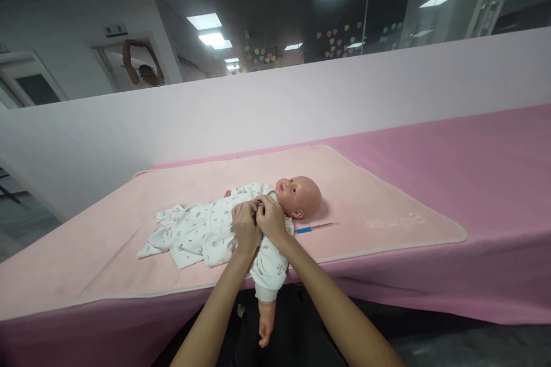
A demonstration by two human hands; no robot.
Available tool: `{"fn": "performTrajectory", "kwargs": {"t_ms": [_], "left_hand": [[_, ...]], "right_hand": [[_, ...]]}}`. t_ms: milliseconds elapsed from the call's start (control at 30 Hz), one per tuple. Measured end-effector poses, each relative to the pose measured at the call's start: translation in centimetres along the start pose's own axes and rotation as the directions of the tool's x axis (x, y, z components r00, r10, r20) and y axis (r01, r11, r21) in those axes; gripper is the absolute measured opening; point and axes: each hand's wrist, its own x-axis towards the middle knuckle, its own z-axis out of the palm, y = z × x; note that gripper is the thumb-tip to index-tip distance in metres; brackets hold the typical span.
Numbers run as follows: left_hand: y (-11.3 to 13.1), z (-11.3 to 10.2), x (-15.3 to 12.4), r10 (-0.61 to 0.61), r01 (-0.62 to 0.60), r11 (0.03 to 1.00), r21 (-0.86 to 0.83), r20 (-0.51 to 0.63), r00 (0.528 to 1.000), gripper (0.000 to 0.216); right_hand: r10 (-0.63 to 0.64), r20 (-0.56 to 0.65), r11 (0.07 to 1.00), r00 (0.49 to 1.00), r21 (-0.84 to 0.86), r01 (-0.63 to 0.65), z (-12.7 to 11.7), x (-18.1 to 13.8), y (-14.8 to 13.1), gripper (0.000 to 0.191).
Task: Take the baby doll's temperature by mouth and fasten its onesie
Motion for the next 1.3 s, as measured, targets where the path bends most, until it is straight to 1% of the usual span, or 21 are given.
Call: {"fn": "performTrajectory", "kwargs": {"t_ms": [133, 333, 400, 533, 767, 967, 1100, 1200, 1300], "left_hand": [[0.0, 0.2, -0.1, 0.037, -0.036, 0.999, -0.033, 0.047, 0.998, 0.011], [0.0, 0.4, -0.3, -0.002, 0.006, 0.998, -0.064, 0.062, 0.998, 0.009], [-0.1, 0.5, -0.4, -0.005, 0.009, 0.997, -0.08, 0.055, 0.998, 0.008], [-0.1, 0.4, -0.3, -0.023, 0.025, 0.994, -0.103, 0.025, 0.999, 0.01], [0.1, 0.1, -0.1, -0.024, 0.024, 0.995, -0.094, 0.002, 1.0, 0.011], [0.1, 0.0, 0.1, -0.049, 0.049, 0.999, -0.01, -0.046, 0.998, 0.009], [0.3, -0.2, 0.1, -0.044, 0.046, 0.999, 0.026, -0.061, 0.997, 0.01], [0.3, -0.8, 0.1, -0.024, 0.024, 1.0, 0.0, -0.023, 0.999, 0.009], [-0.2, -2.2, 0.0, -0.043, 0.044, 0.999, -0.024, 0.047, 0.998, 0.009]], "right_hand": [[0.023, -0.07, 0.997, 0.997, 0.078, -0.018, 0.0, -0.7, 0.8, 0.027], [0.045, -0.125, 0.994, 0.991, 0.104, -0.032, -0.2, -1.2, 0.8, 0.029], [0.072, -0.134, 0.993, 0.988, 0.106, -0.058, -0.1, -1.2, 0.8, 0.029], [0.116, -0.14, 0.989, 0.983, 0.109, -0.101, -0.1, -1.2, 0.9, 0.027], [0.089, -0.159, 0.987, 0.983, 0.144, -0.066, -0.1, -1.2, 1.0, 0.027], [0.063, -0.124, 0.984, 0.99, 0.174, -0.041, 0.0, -1.3, 1.5, 0.027], [0.115, -0.123, 0.98, 0.986, 0.179, -0.092, 0.0, -1.3, 1.5, 0.023], [0.142, -0.102, 0.978, 0.985, 0.171, -0.123, -0.2, -1.3, 1.3, 0.021], [0.178, -0.143, 0.977, 0.974, 0.144, -0.158, -0.3, -1.4, 1.0, 0.022]]}}
